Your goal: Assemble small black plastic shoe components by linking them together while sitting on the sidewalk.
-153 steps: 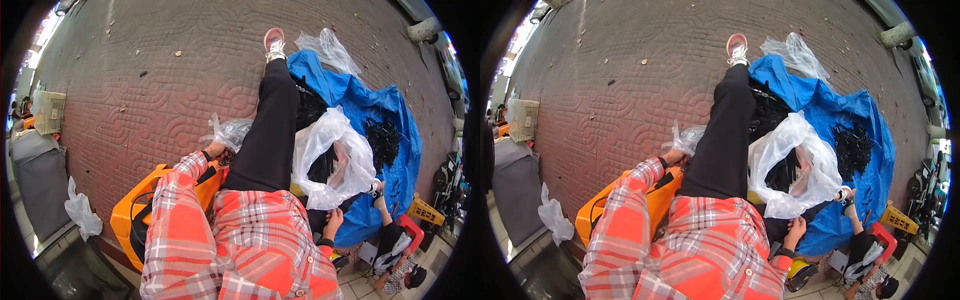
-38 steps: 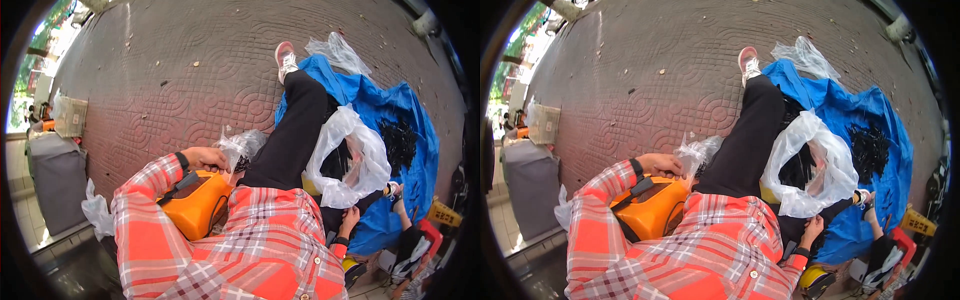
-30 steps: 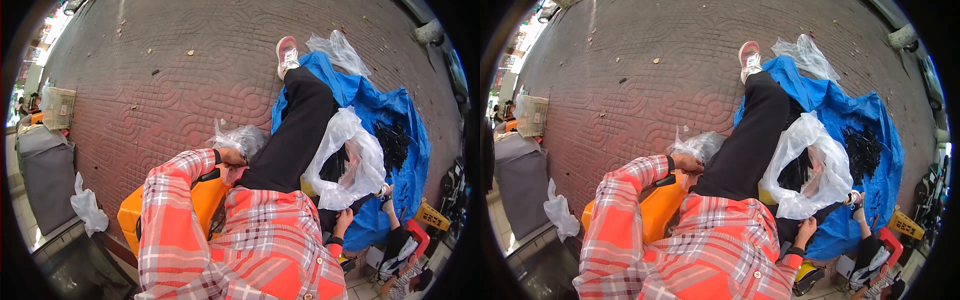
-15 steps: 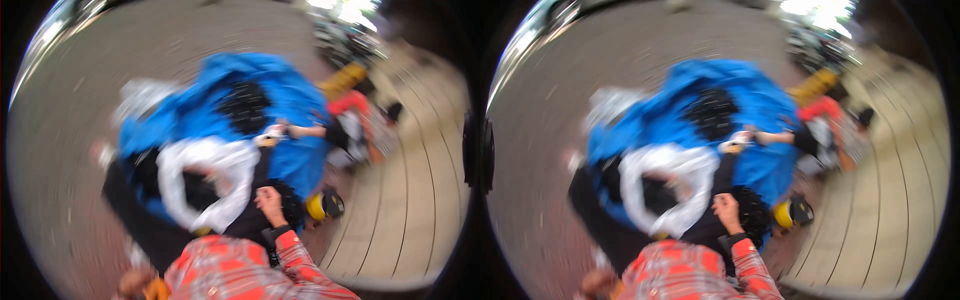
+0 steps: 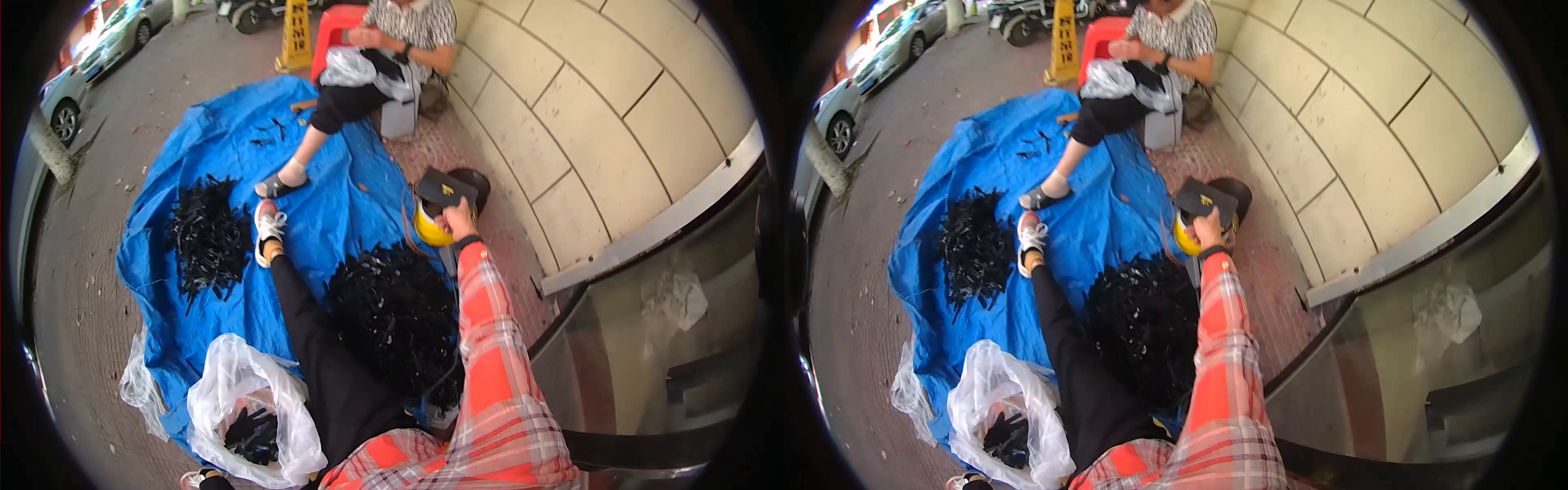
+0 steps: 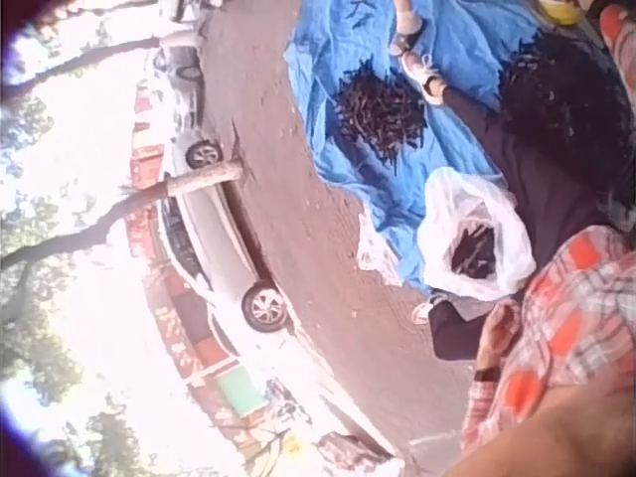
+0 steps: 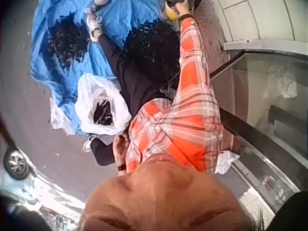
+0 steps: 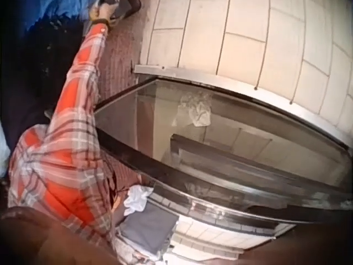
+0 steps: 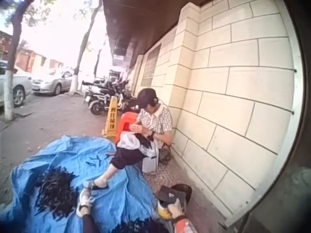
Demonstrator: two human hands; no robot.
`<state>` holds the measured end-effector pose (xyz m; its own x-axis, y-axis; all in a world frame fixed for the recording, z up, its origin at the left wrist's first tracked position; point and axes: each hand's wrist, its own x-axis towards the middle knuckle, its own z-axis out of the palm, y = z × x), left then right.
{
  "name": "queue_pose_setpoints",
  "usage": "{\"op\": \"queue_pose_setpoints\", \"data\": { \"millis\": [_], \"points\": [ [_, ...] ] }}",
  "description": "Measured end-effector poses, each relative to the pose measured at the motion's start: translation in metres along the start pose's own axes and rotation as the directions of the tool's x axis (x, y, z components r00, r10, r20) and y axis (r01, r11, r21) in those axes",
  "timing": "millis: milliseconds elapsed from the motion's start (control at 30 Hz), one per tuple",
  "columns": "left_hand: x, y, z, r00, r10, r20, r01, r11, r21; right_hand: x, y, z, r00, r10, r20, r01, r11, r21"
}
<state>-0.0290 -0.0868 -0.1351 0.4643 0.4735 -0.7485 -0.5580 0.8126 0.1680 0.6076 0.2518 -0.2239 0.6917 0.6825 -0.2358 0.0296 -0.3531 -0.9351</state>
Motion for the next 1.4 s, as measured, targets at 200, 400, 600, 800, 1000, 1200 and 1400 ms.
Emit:
{"op": "queue_pose_setpoints", "data": {
  "millis": [200, 400, 600, 800, 1000, 1200, 1400],
  "points": [
    [0.017, -0.003, 0.014, 0.999, 0.032, -0.035, -0.031, 0.999, 0.041, -0.038, 0.077, 0.076, 0.918, 0.035, 0.396, -0.039, 0.999, 0.002],
    [0.046, -0.013, 0.033, 0.992, 0.128, -0.005, -0.126, 0.981, 0.15, -0.242, 0.104, 0.173, 0.516, 0.147, 0.844, -0.362, 0.93, 0.06],
    [0.03, -0.037, 0.056, 0.965, 0.262, -0.025, -0.25, 0.941, 0.226, -0.327, 0.122, 0.223, 0.6, -0.216, 0.77, 0.49, 0.86, -0.14],
    [0.031, -0.055, 0.031, 0.92, 0.391, 0.019, -0.386, 0.914, -0.125, -0.322, 0.098, 0.202, 0.536, -0.062, 0.842, 0.289, 0.951, -0.114],
    [0.031, -0.074, -0.019, 0.8, 0.526, 0.29, -0.406, 0.829, -0.384, -0.408, 0.013, 0.227, 0.227, -0.125, 0.966, 0.39, 0.92, 0.028],
    [0.036, -0.084, -0.04, 0.649, 0.635, 0.419, -0.476, 0.768, -0.428, -0.462, 0.08, 0.313, -0.056, 0.071, 0.996, 0.665, 0.746, -0.016],
    [0.03, -0.098, -0.055, 0.635, 0.702, 0.324, -0.547, 0.704, -0.453, -0.505, 0.113, 0.331, -0.254, -0.034, 0.966, 0.949, 0.182, 0.256]
  ]
}}
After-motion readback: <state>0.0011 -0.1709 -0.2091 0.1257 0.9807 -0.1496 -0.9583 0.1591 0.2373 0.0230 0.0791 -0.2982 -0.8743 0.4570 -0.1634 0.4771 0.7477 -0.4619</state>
